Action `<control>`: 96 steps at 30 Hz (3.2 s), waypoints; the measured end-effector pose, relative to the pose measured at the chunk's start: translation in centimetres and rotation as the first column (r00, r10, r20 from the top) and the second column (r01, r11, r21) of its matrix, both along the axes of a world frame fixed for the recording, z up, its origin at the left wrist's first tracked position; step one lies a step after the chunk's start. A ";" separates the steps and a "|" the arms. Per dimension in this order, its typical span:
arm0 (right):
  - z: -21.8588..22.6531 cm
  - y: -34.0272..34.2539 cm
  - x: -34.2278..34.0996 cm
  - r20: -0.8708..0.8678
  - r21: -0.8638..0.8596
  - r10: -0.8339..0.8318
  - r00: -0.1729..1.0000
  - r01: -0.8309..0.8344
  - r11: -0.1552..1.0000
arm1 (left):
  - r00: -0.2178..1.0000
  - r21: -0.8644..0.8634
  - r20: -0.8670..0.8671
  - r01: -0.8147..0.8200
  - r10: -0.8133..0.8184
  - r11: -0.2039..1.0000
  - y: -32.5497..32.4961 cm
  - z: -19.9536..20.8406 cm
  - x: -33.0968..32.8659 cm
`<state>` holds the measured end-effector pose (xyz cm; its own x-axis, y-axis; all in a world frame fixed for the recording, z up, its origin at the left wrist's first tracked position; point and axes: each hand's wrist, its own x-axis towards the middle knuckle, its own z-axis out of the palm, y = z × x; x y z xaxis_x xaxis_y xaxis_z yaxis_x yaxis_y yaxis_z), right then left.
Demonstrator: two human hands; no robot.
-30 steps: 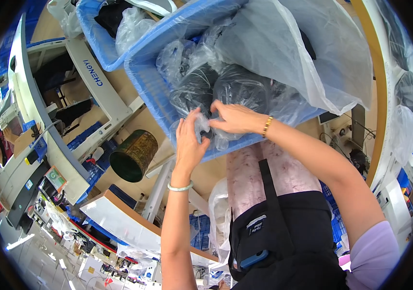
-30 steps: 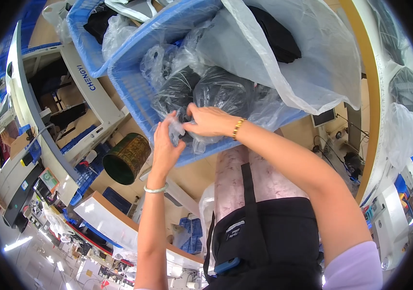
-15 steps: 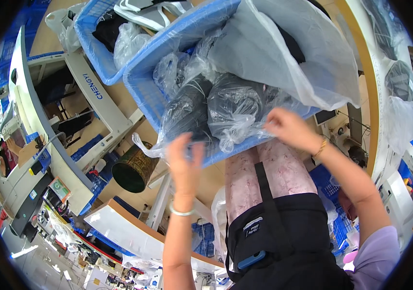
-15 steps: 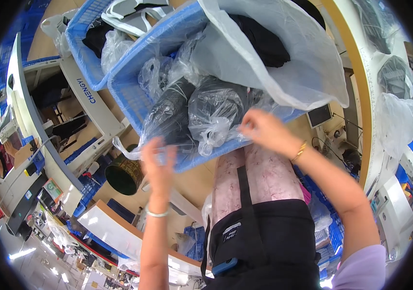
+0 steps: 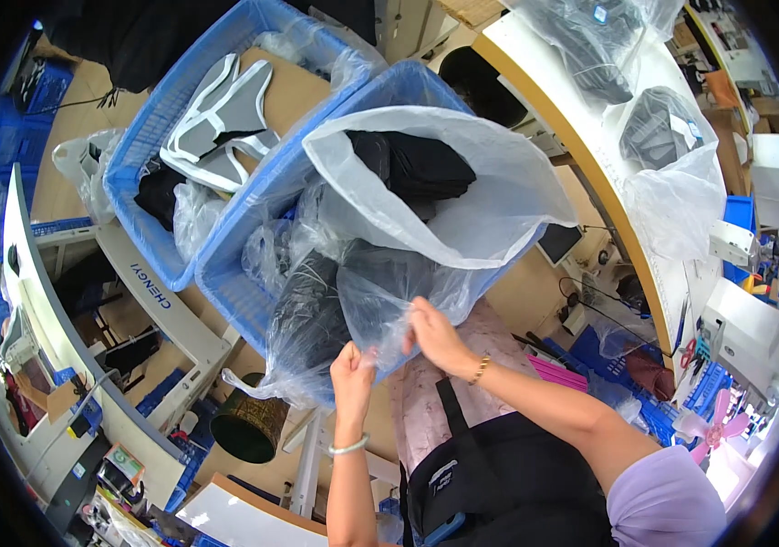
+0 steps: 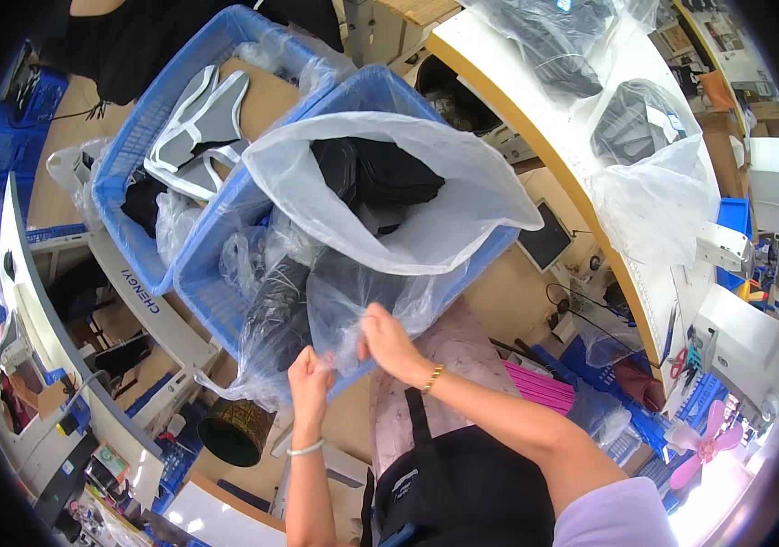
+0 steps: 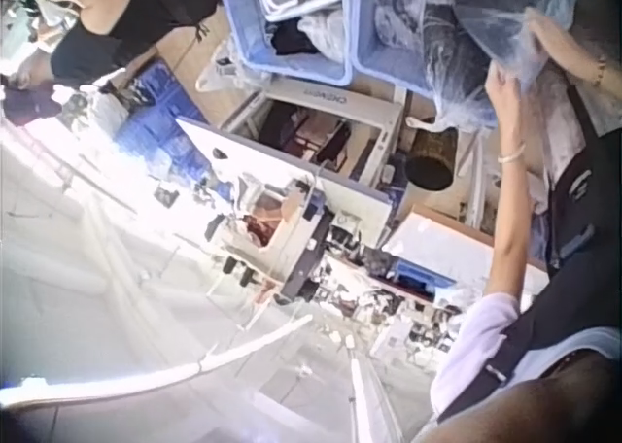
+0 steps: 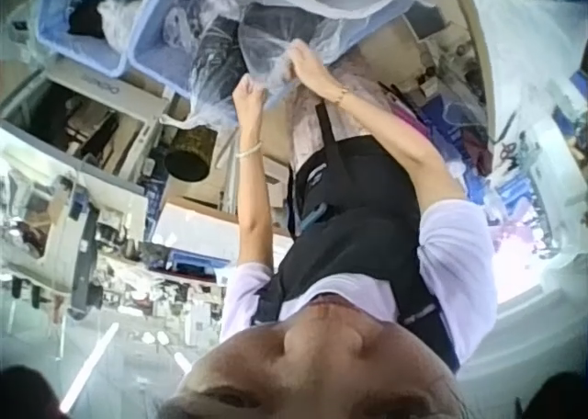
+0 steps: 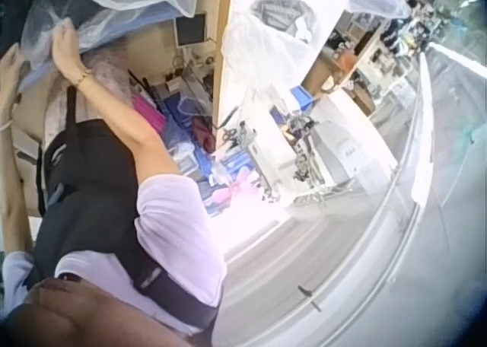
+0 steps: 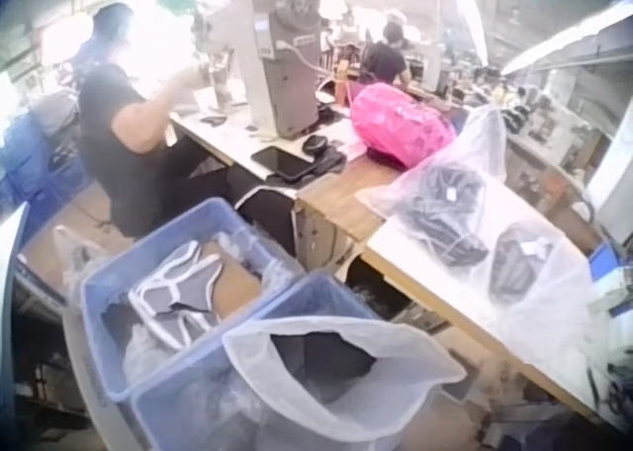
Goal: Gathering, inspecting, and bagging various shoe components from bins in a manufacturing area.
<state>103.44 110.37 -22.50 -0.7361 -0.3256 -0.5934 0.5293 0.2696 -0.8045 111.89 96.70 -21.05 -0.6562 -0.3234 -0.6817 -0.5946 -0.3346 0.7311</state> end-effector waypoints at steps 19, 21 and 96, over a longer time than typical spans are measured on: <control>-2.7 2.8 -21.5 -0.536 0.758 0.796 0.281 -0.255 0.600 | 0.948 -0.762 -0.015 0.196 -0.318 0.618 -0.5 3.8 -8.9; -6.1 2.2 -23.4 -0.466 0.853 0.883 0.050 -0.238 0.464 | 0.968 -0.718 -0.015 0.165 -0.251 0.676 -0.7 2.9 -8.8; 12.3 12.5 -20.0 -0.413 0.510 0.441 0.797 -0.199 0.837 | 0.978 -0.578 -0.201 -0.160 0.051 0.800 5.2 9.6 -15.2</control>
